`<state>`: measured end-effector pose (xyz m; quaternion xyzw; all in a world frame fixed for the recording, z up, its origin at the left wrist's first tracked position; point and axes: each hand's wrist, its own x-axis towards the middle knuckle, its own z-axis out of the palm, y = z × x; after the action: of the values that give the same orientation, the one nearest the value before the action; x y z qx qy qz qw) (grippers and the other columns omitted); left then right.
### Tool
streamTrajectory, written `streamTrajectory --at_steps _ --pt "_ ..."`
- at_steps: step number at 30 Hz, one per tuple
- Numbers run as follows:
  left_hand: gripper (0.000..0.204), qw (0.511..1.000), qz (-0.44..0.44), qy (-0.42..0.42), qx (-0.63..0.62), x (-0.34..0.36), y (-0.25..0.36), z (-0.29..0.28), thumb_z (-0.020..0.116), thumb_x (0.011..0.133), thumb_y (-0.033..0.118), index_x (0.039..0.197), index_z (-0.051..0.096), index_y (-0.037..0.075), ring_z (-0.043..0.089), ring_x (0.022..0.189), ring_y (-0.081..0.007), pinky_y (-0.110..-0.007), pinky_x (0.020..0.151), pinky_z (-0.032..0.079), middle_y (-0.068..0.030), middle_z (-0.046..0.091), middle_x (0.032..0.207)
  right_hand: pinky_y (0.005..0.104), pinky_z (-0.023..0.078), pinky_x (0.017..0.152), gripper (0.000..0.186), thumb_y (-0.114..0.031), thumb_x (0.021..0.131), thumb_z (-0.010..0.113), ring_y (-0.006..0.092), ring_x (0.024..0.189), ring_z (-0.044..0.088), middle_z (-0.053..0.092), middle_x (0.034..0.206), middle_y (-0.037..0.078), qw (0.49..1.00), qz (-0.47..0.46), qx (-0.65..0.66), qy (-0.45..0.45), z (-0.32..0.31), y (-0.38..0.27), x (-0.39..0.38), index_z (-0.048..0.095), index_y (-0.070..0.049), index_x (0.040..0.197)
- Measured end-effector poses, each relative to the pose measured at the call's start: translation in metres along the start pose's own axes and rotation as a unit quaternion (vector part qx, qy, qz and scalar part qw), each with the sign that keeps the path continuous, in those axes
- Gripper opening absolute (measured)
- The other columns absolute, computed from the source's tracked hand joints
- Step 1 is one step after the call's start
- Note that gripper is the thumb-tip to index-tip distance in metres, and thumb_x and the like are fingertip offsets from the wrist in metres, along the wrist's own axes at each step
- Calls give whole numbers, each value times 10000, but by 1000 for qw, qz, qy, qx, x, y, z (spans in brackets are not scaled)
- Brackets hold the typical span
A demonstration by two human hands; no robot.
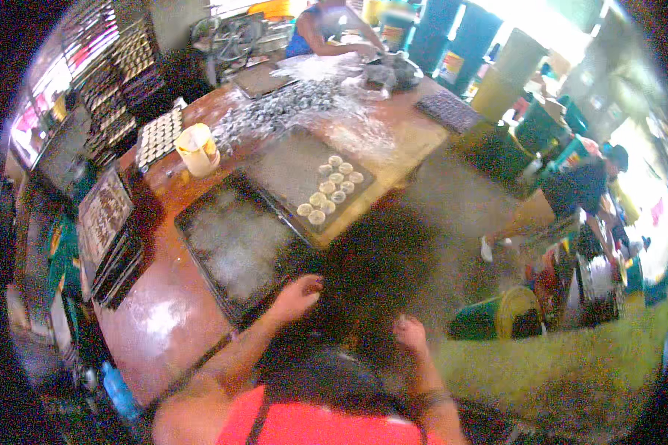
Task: The person glazes pastries on trays with a brush and carries the trays to a rolling rack. The person then sets new trays on the table and wraps purple filling inside dough balls by hand.
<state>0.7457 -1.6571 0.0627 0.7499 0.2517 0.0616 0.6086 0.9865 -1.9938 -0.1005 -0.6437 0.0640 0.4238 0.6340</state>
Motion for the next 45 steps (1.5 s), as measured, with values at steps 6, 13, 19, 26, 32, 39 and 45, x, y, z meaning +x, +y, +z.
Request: streamTrajectory --at_steps 6,13,19,26,32,39,45 --pt "587 984 21 155 -80 108 18 12 650 890 81 1431 425 44 560 1241 -289 -387 1032 454 -191 564 1350 296 525 668 354 -261 948 650 162 781 653 678 977 76 980 -47 -108 -161 81 -170 102 586 -56 1230" --pt "619 867 -154 262 -395 225 20 -5 682 794 104 1377 483 48 587 1048 -283 -384 894 472 -150 591 1238 293 510 750 343 -196 955 605 137 858 625 677 1053 47 948 -55 -199 -240 172 -265 174 587 -57 1268" --pt "576 813 -170 278 -482 283 19 -13 673 827 125 1373 494 94 553 1123 -275 -500 893 456 -125 567 1276 328 501 826 369 -218 928 623 184 928 629 683 1069 71 881 -268 -347 -180 209 -364 272 626 -6 1231" --pt "611 814 -214 385 -378 298 69 -11 659 864 109 1421 408 93 560 1150 -277 -442 926 487 -150 563 1274 420 502 875 428 -285 826 652 392 984 648 677 1000 248 705 -333 -614 -122 263 -444 336 677 44 1098" --pt "676 730 -253 544 -327 314 79 23 644 865 42 1474 354 17 564 1171 -251 -387 1002 458 -155 551 1330 408 520 782 380 -274 835 657 320 841 700 715 928 236 705 -274 -615 -222 245 -470 380 700 51 1026" --pt "577 744 -29 552 -376 324 152 51 534 867 -81 1434 434 -40 580 1136 -224 -347 1020 441 -124 578 1310 295 451 501 331 -211 864 657 170 587 601 627 738 60 810 -156 -479 -301 202 -457 470 656 42 1078" --pt "555 781 -109 506 -349 273 158 36 553 886 -59 1427 428 -52 583 1125 -214 -357 994 466 -113 591 1280 300 466 476 237 -211 874 626 159 580 624 656 828 84 863 42 -366 -347 219 -429 429 660 -13 1000"
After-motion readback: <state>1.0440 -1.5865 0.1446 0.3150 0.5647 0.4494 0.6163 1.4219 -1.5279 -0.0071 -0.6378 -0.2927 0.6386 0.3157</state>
